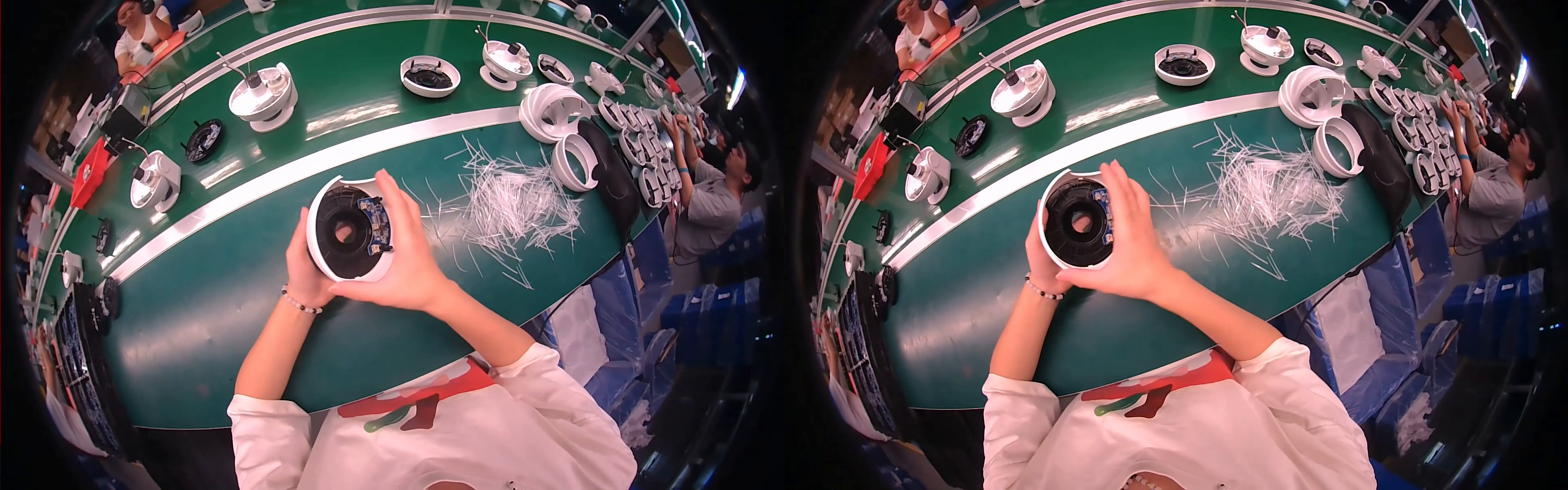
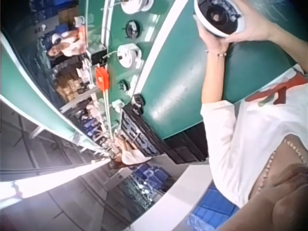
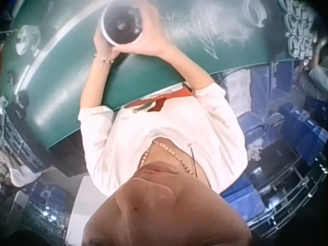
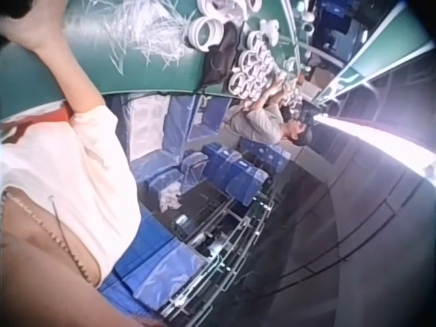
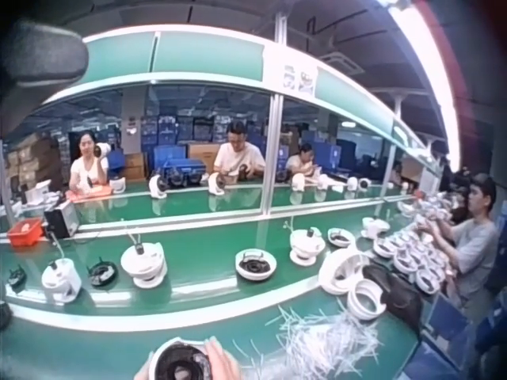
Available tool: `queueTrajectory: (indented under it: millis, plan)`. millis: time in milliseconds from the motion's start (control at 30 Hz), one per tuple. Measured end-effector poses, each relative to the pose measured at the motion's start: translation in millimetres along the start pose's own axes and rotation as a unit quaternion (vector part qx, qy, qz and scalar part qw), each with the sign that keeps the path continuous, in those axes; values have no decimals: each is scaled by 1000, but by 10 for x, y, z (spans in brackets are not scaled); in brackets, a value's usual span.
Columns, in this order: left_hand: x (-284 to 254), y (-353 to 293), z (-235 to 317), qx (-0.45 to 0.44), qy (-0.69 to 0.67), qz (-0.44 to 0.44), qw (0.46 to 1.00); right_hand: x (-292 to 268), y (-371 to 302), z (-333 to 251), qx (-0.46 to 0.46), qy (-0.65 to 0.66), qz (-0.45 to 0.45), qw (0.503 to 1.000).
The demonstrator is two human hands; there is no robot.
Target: Assembling internal components into circular lamp housings on a factory production line.
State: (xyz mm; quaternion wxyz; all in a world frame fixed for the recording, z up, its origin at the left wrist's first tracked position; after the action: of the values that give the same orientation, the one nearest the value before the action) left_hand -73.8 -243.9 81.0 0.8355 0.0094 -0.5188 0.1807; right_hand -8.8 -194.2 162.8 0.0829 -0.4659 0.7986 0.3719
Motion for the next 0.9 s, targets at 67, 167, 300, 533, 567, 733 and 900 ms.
queueTrajectory:
  millis: [67,167,300,533,567,733,900]
  plan:
    - [-5,-14,6,35,41,22,998,-17,42,-144,-56,-56,9,997]
    - [-6,-59,22,56,55,19,997,-14,64,-238,-98,-70,1,993]
    - [365,-169,77,14,-39,-146,988,-45,102,-281,-86,-60,-13,994]
    - [87,-49,52,-6,-2,-8,1000,34,78,-239,-87,-90,-31,992]
    - [126,-65,55,-7,0,-12,1000,33,78,-223,-83,-85,-36,992]
    - [146,-98,63,3,21,-45,999,74,69,-170,-79,-87,-65,991]
    - [130,-76,-33,34,35,-20,999,5,-27,-132,-36,-97,-27,994]
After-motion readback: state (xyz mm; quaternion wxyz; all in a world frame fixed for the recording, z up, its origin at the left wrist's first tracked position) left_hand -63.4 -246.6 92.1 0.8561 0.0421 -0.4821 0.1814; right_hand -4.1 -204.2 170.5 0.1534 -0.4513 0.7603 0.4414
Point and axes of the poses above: each hand's wrist, its own y-axis towards the middle knuckle, its own x-axis out of the palm, z = x × y, the point moved 10 cm from there along y, towards the middle knuckle, and after that the axes turned 10 degrees about -x, right-handed, at the moved point
